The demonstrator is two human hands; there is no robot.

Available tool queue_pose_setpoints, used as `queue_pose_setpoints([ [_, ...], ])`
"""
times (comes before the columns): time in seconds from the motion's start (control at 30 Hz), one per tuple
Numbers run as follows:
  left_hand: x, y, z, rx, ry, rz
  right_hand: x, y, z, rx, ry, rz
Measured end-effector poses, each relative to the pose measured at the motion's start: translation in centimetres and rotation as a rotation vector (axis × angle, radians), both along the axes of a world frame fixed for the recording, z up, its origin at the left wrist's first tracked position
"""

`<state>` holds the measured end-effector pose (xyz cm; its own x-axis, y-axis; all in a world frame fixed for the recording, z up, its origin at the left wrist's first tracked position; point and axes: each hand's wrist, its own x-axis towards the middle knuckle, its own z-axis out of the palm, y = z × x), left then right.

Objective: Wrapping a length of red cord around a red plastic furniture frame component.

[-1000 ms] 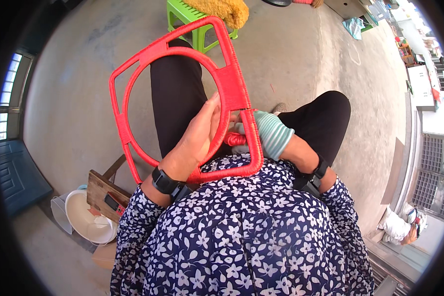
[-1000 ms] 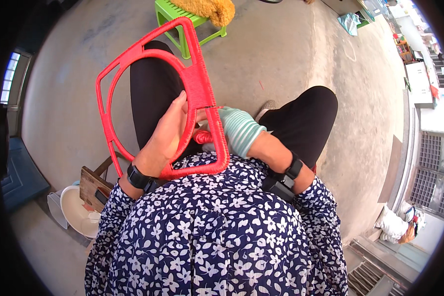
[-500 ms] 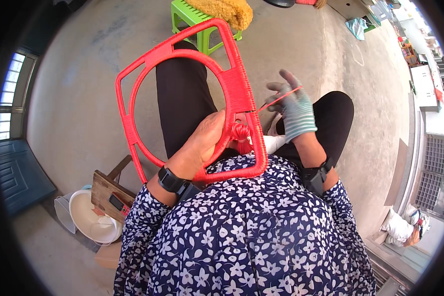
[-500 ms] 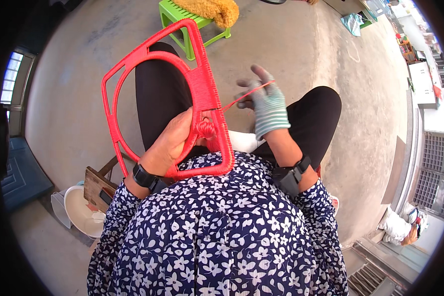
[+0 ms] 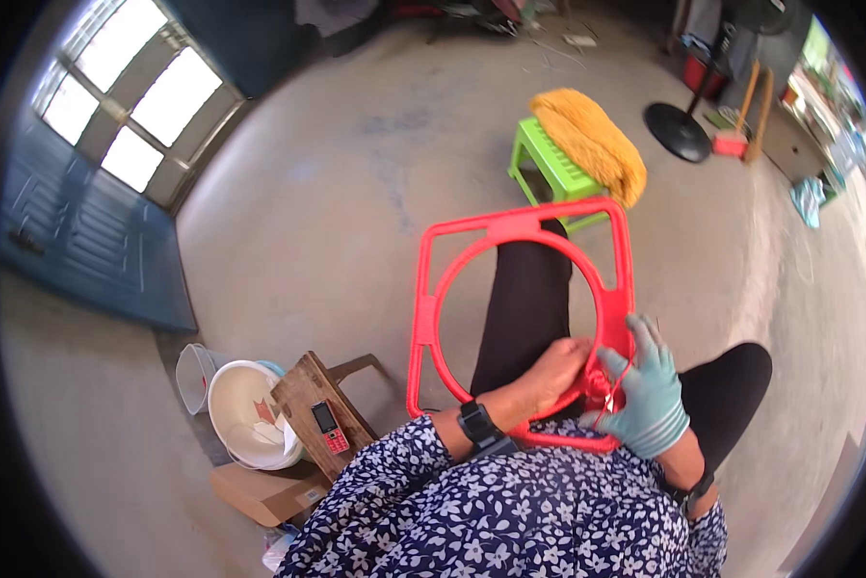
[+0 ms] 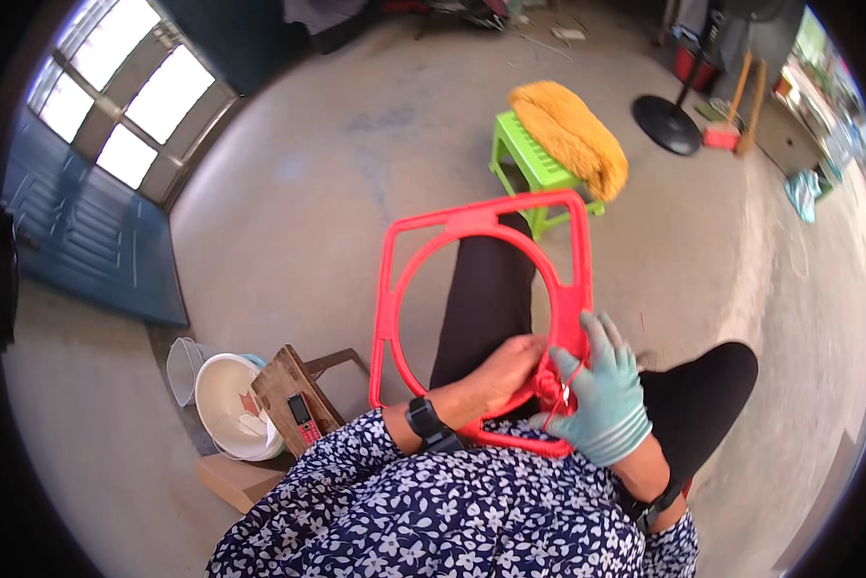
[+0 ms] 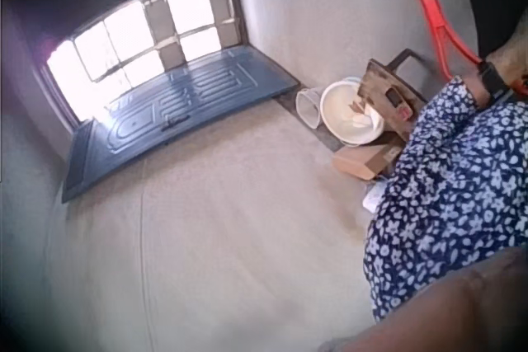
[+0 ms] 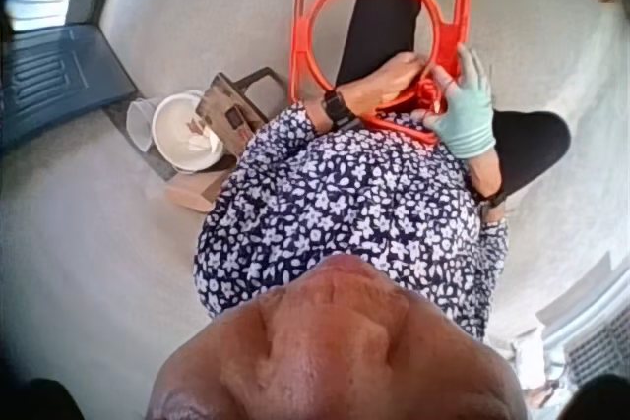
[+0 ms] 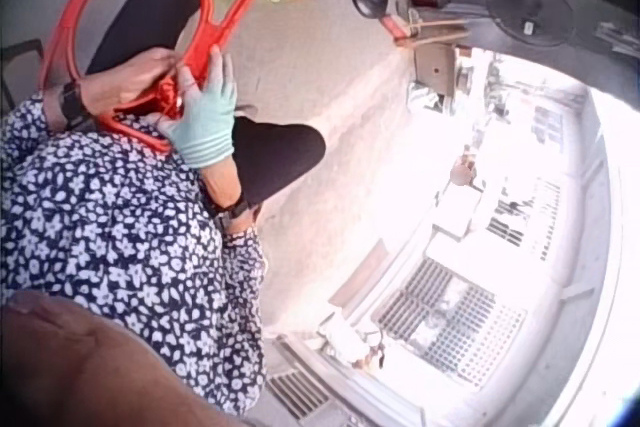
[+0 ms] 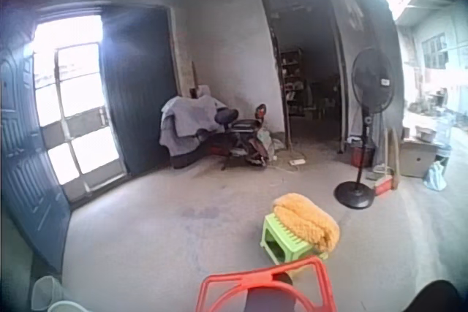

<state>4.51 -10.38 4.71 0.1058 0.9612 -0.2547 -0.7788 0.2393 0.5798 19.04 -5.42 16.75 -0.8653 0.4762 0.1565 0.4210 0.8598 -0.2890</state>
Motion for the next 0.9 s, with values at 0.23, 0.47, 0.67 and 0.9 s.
queue_pose_setpoints([
  [0.23, 0.2, -0.2, 0.8, 0.013, -0.285, -0.092, 0.4, 0.0, -1.5, 0.075, 0.114, 0.183],
  [0.47, -1.3, -0.4, 4.1, -0.084, -0.199, -0.026, 3.0, 3.8, 2.3, 0.218, 0.201, -0.061],
  [0.67, -1.6, 0.0, 4.6, -0.002, -0.007, -0.147, 8.1, 6.0, 1.1, -0.841, 0.436, -0.269],
  [0.9, -1.0, -0.3, 5.2, -0.032, 0.110, -0.357, 5.2, 5.6, -3.2, -0.829, 0.697, -0.635],
])
